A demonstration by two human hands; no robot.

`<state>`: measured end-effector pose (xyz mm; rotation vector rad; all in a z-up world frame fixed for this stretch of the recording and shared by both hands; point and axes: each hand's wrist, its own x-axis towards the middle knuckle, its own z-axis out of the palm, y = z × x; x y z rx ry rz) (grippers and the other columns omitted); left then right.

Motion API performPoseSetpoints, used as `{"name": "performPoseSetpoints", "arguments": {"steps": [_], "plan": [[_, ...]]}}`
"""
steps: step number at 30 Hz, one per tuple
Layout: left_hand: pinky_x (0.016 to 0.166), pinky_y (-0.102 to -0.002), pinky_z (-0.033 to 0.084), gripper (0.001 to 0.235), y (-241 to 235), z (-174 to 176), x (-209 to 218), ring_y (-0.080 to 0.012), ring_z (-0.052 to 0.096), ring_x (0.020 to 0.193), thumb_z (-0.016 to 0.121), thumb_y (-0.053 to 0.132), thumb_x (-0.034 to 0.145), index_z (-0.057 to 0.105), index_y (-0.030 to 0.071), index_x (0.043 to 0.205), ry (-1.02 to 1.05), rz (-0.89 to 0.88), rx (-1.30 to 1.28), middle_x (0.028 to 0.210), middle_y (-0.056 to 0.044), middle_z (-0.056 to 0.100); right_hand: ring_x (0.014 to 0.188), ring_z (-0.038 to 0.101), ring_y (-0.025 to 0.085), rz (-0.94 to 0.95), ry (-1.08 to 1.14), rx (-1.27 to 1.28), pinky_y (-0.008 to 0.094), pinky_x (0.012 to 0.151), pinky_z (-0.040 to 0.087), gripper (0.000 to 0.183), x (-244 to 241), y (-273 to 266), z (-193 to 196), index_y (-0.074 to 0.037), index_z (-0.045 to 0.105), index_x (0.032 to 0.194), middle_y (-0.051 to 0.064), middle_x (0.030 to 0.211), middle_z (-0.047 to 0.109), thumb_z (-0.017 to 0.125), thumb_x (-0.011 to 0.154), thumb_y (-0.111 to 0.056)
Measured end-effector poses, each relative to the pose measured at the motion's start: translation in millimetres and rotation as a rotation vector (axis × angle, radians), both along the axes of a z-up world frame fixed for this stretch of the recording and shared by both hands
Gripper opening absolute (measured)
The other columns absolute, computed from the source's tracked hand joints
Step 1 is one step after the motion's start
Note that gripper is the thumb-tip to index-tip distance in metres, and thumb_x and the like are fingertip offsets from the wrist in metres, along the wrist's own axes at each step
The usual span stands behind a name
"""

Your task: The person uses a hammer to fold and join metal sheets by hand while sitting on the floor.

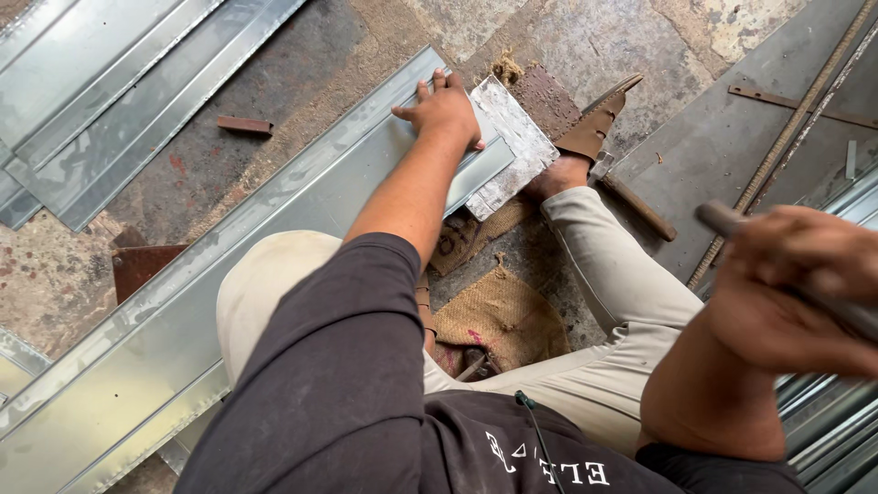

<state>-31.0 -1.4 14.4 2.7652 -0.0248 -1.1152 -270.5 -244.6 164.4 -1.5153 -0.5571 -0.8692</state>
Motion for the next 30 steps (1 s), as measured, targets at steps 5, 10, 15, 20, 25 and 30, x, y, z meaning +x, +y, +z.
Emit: {"name": "performPoseSetpoints", "arguments": {"steps": [5, 10, 15, 20, 25, 30], "plan": [[0.116, -0.079, 0.016, 0.126, -3, -3, -3, -0.0329, 0.008, 0.159, 0.091, 0.045, 0.074, 0.007, 0.021, 0.166, -0.012, 0.031, -0.001, 0.174, -0.003, 0.001, 0.05, 0.044, 0.009, 0.032, -0.01, 0.106, 0.024, 0.043, 0.044, 0.061, -10, 11, -24, -0.018, 0.048, 0.105, 0.003, 0.074, 0.055, 0.036, 0.095, -0.077], [0.116, -0.079, 0.016, 0.125, -4, 5, -4, -0.0323, 0.008, 0.159, 0.091, 0.041, 0.075, 0.005, 0.022, 0.165, 0.004, 0.055, 0.005, 0.174, 0.0, 0.0, 0.074, 0.062, 0.025, -0.235, 0.807, -0.491, 0.035, 0.071, 0.051, 0.038, 8, 59, -139, -0.002, 0.063, 0.101, 0.016, 0.085, 0.066, 0.049, 0.113, -0.036], [0.115, -0.08, 0.015, 0.125, 2, 7, -3, -0.034, 0.007, 0.158, 0.091, 0.046, 0.074, 0.007, 0.023, 0.164, -0.003, 0.042, -0.026, 0.174, -0.001, 0.001, 0.06, 0.061, 0.022, -0.517, 1.153, -0.713, 0.039, 0.055, 0.049, 0.045, 22, 36, -139, -0.008, 0.068, 0.089, 0.011, 0.073, 0.066, 0.05, 0.111, -0.043], [0.117, -0.077, 0.017, 0.127, 12, 4, -3, -0.0269, 0.008, 0.159, 0.09, 0.052, 0.071, 0.008, 0.025, 0.164, -0.045, 0.065, -0.057, 0.173, 0.008, 0.007, 0.053, 0.046, 0.005, -0.106, 0.386, 0.151, 0.024, 0.047, 0.04, 0.02, 18, 1, -49, -0.011, 0.06, 0.099, 0.003, 0.092, 0.059, 0.059, 0.11, -0.026], [0.116, -0.078, 0.019, 0.129, 17, -3, -6, -0.025, 0.008, 0.159, 0.089, 0.058, 0.069, 0.008, 0.025, 0.164, -0.082, 0.047, -0.068, 0.172, 0.01, 0.009, 0.056, 0.044, 0.013, -0.03, 0.133, 0.17, 0.03, 0.054, 0.04, 0.049, -4, -3, -47, -0.015, 0.046, 0.109, 0.005, 0.083, 0.056, 0.05, 0.101, -0.064], [0.116, -0.078, 0.018, 0.136, 18, -7, -4, -0.0262, 0.007, 0.159, 0.089, 0.065, 0.065, 0.006, 0.024, 0.164, -0.086, 0.026, -0.071, 0.172, 0.01, 0.008, 0.067, 0.061, 0.028, -0.349, 0.899, -0.575, 0.04, 0.062, 0.046, 0.036, -6, 51, -163, -0.007, 0.067, 0.104, 0.015, 0.082, 0.065, 0.06, 0.107, -0.042]]}}
